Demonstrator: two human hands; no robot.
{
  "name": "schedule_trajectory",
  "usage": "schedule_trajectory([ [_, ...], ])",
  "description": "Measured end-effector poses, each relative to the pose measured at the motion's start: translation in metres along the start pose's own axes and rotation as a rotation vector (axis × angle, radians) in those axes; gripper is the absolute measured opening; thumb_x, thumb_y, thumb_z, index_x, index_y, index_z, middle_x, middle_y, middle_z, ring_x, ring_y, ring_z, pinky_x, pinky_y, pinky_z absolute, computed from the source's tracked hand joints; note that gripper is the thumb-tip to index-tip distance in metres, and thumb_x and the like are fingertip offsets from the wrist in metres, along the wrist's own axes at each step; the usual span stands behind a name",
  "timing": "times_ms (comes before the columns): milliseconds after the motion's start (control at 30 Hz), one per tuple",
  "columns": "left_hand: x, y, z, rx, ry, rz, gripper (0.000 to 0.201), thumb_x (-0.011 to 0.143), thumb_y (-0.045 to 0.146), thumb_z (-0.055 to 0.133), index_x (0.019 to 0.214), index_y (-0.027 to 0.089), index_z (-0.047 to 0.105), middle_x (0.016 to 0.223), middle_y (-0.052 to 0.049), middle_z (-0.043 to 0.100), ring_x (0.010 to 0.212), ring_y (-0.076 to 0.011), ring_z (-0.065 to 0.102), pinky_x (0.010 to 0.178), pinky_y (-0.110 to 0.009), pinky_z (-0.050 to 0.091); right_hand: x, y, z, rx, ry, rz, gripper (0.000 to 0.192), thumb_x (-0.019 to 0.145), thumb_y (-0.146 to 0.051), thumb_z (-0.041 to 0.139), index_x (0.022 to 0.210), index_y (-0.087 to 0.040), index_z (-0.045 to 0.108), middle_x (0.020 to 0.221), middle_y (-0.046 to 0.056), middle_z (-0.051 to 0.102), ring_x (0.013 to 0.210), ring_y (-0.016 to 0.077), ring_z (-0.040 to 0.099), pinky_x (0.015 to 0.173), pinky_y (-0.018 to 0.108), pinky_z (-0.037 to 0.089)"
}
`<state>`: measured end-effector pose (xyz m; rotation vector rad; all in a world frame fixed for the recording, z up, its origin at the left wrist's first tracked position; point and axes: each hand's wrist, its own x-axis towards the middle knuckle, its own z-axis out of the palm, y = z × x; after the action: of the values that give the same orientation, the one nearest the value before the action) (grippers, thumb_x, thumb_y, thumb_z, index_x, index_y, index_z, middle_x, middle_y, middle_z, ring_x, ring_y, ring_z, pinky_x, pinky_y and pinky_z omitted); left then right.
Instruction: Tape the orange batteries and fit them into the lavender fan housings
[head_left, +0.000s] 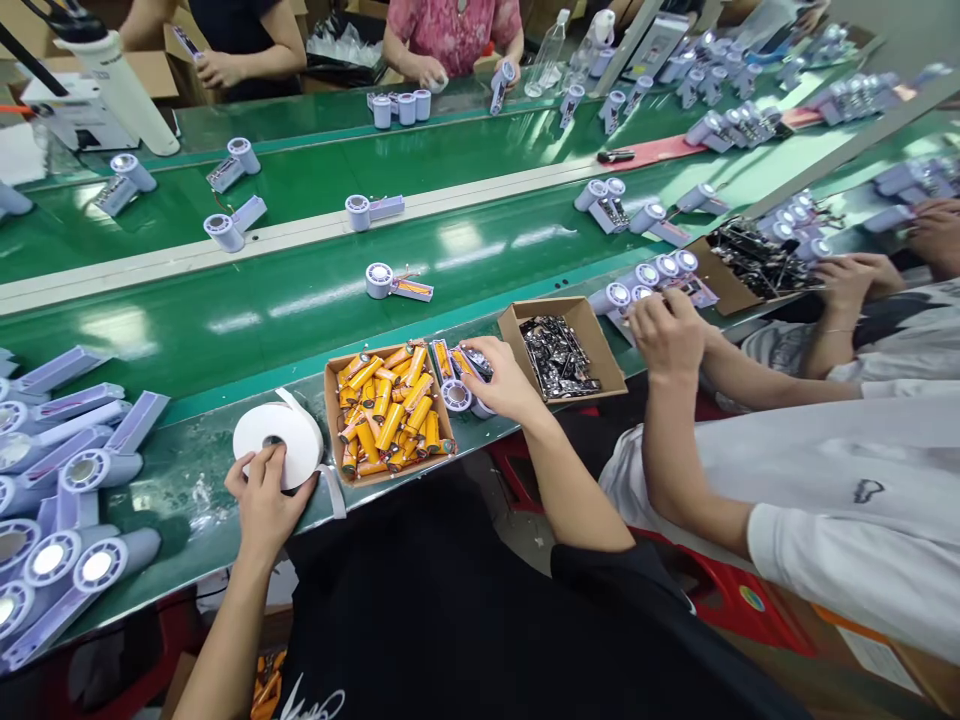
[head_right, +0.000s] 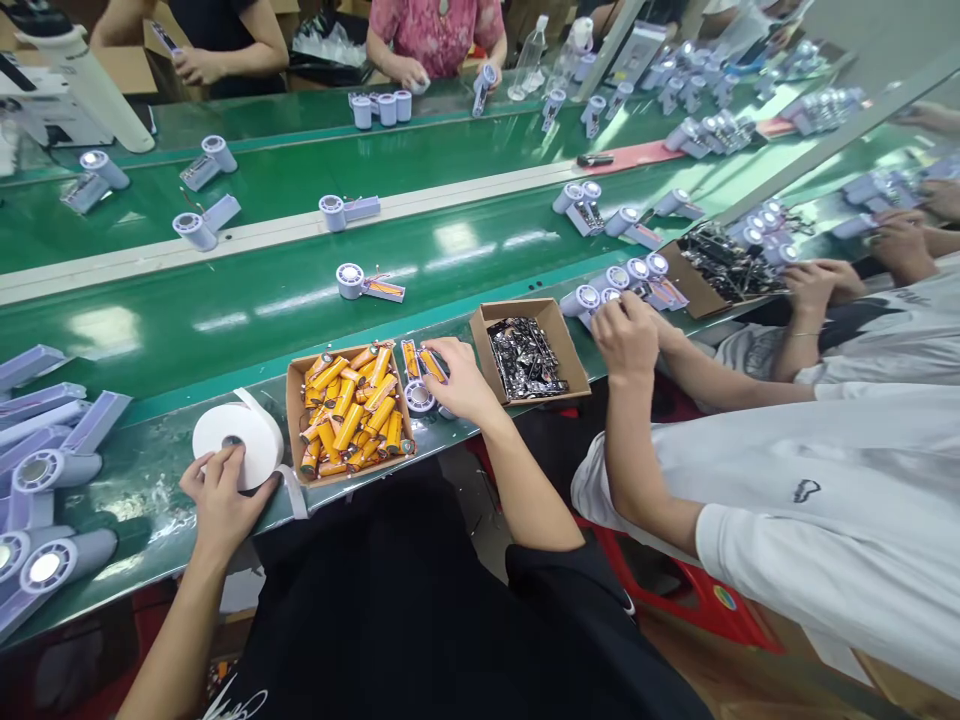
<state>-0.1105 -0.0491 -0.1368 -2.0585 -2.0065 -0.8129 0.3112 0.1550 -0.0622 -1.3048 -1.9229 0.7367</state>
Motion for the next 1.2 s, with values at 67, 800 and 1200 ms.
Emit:
schedule_trajectory([
  [67,0.001,0.001,0.000,0.010,0.006,0.009,0.052,0.101,0.050,0.076,0.142,0.019,0.067,0.130,-0.020,0.073,0.136,-0.0434,0.051,0.115,-0.059,0.042,-0.002,-0.010,-0.004,0.027,0.073,-0.012,0.046,0.087,-0.031,0.075,0.133,-0.024,0.074,0.132,0.012,0.079,0.131,0.0339,0.068,0.119,0.055,0.054],
  [800,-0.009,0.007,0.002,-0.040,0.009,-0.042,0.054,0.094,0.042,0.082,0.140,0.019,0.068,0.137,-0.019,0.074,0.136,-0.0414,0.051,0.119,-0.057,0.041,0.082,-0.084,0.095,0.034,-0.449,-0.367,0.030,0.114,-0.031,0.058,0.120,-0.022,0.086,0.141,0.014,0.083,0.138,0.0294,0.074,0.122,0.052,0.056],
  [1200,-0.008,0.013,0.000,-0.079,-0.064,-0.171,0.055,0.091,0.042,0.083,0.140,0.019,0.073,0.138,-0.020,0.073,0.139,-0.0429,0.049,0.123,-0.060,0.039,0.092,-0.091,0.104,-0.349,-0.489,-0.336,0.025,0.104,-0.026,0.078,0.125,-0.016,0.085,0.129,0.019,0.082,0.122,0.0323,0.075,0.113,0.049,0.058],
])
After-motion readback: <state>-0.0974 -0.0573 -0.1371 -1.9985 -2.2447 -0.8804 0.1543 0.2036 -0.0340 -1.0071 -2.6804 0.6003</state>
